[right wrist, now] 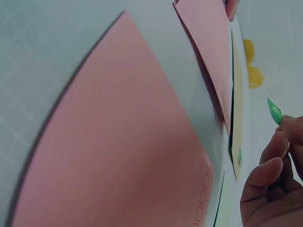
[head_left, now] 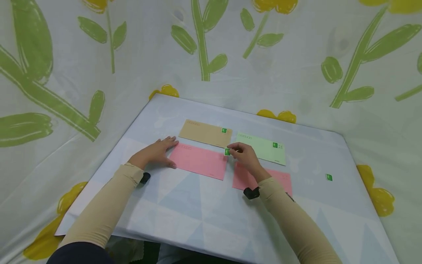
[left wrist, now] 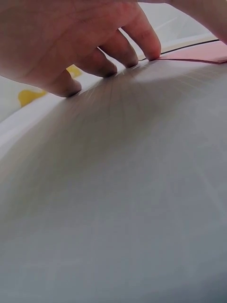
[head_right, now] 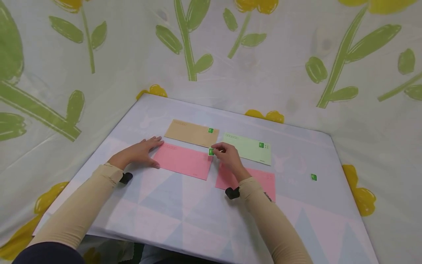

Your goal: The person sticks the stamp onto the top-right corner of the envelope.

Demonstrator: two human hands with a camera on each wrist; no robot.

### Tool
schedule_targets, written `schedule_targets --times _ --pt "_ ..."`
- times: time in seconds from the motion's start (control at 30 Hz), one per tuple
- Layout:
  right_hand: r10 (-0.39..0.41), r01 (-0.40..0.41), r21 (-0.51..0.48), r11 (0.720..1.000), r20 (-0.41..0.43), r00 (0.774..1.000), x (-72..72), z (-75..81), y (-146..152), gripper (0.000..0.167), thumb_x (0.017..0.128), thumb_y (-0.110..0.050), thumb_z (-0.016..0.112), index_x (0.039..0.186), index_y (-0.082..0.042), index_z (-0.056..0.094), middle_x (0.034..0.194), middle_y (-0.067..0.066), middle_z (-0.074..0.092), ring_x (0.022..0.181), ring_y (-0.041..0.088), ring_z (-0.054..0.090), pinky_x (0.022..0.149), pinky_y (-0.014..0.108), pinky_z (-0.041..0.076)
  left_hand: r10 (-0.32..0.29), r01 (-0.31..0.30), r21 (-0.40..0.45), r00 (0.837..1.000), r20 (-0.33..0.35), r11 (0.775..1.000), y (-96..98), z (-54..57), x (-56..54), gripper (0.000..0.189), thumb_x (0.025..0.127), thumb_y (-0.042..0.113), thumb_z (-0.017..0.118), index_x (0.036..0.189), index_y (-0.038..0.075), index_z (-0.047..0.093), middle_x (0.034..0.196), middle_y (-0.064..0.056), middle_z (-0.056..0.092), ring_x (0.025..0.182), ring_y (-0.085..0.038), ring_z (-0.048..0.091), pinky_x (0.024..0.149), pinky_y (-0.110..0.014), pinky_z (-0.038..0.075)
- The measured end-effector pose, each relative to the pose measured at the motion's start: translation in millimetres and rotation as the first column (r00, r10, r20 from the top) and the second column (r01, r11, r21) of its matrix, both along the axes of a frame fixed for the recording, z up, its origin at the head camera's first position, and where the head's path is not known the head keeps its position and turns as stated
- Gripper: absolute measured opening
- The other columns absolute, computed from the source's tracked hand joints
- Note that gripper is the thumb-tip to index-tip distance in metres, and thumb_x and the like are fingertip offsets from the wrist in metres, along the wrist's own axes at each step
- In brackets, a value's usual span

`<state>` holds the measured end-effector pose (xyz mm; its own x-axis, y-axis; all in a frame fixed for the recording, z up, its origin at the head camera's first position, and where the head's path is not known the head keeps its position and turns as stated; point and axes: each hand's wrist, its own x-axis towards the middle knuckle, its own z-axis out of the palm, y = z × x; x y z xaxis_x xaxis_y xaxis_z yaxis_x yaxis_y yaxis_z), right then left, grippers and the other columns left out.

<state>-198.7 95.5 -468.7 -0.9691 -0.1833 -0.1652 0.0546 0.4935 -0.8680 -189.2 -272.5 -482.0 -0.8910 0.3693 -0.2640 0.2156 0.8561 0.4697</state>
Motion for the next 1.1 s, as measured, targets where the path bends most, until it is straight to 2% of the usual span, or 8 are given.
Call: schedule_targets --times 0.33,0.6,1.1 --pt "0.0 0.0 -0.011 1.0 0.007 1.0 -1.1 -8.1 -9 0.021 0.099 -0.021 0.068 0.119 -0.016 0.072 0.108 0.006 0.065 0.094 0.025 0.059 0.075 0.029 0.051 0.023 -0.023 -0.007 0.999 0.023 1.0 3.0 3.0 2.2 0.106 0.077 0.041 0.089 0.16 0.008 0.032 0.169 -0.015 0.017 0.157 -0.033 0.004 0.127 -0.053 0.003" --pt "-0.009 0.009 -0.013 1.0 -0.007 1.0 -0.2 -13.3 -18 0.02 0.097 -0.018 0.069 0.115 -0.015 0.073 0.105 0.006 0.064 0.092 0.025 0.057 0.073 0.029 0.051 0.002 -0.002 0.003 1.0 0.003 1.0 1.9 0.0 1.2 0.107 0.076 0.042 0.089 0.159 0.006 0.033 0.168 -0.017 0.018 0.156 -0.035 0.006 0.127 -0.053 0.003" --pt "-0.026 0.028 0.067 0.997 -0.035 0.999 4.3 -19.3 -37 0.017 0.096 -0.016 0.068 0.112 -0.012 0.073 0.098 0.005 0.064 0.088 0.021 0.057 0.068 0.027 0.048 -0.006 0.006 -0.01 1.0 -0.005 1.0 0.6 1.2 1.0 0.107 0.077 0.042 0.089 0.159 0.006 0.032 0.168 -0.017 0.018 0.156 -0.035 0.006 0.127 -0.053 0.004"
